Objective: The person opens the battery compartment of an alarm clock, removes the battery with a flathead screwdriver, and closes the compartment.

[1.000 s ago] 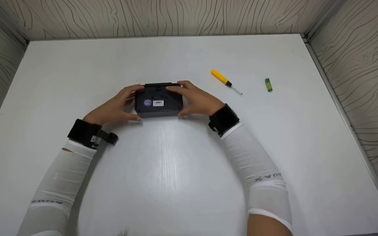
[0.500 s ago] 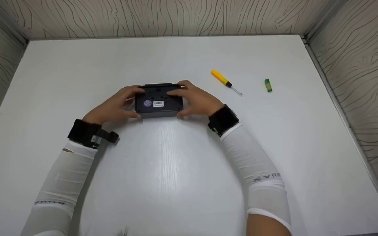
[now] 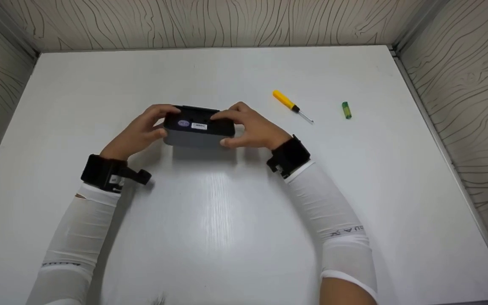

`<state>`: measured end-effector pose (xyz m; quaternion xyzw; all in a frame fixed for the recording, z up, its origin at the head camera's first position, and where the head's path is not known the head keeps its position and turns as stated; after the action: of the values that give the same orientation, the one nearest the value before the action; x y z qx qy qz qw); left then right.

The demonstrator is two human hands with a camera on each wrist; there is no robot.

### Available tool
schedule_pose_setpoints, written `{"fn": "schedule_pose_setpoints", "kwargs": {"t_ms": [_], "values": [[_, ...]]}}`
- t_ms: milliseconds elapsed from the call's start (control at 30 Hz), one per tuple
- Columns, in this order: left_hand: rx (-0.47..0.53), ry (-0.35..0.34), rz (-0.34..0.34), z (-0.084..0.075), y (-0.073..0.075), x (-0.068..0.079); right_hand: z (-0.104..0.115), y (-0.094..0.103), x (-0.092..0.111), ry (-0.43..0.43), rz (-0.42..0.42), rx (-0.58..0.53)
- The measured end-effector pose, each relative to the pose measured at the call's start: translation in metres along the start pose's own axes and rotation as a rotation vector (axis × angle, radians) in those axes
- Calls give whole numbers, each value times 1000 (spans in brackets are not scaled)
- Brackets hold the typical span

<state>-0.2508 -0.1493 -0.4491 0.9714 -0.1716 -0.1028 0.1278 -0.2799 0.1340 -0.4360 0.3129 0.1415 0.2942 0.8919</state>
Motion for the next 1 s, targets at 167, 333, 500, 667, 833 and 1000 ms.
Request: {"fn": "schedule_pose_setpoints", "kwargs": {"t_ms": [167,333,500,667,833,1000], "values": [[85,-15,-162,-6,-2,-5,5,0,-3,3,-48,-201],[116,-72,-269,-13,-10,-8,7,-2,-7,-35,-101,-356],[138,-130,-296,-16,-14,-8,6,-6,-10,-153,-113,-668],[170,-216,-271,-11,-10,-5,10,-8,-10,-206,-69,-763],[171,-227,-241,-9,-6,-3,12,-12,-9,-332,5,-757],[201,-68,-227,-4,-6,-3,7,-16,-7,-441,16,-729]]}}
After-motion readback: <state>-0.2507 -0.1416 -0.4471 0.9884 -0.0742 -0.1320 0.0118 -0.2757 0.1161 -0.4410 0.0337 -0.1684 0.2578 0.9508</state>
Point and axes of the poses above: each hand's wrist, its own x-axis away from the middle knuckle, its own y-axis out of the back of the hand, z = x × y, the point moved 4 cm from there along -x, towards the middle knuckle, and after that the axes turned 9 degrees about -z, right-handed, at the moved point
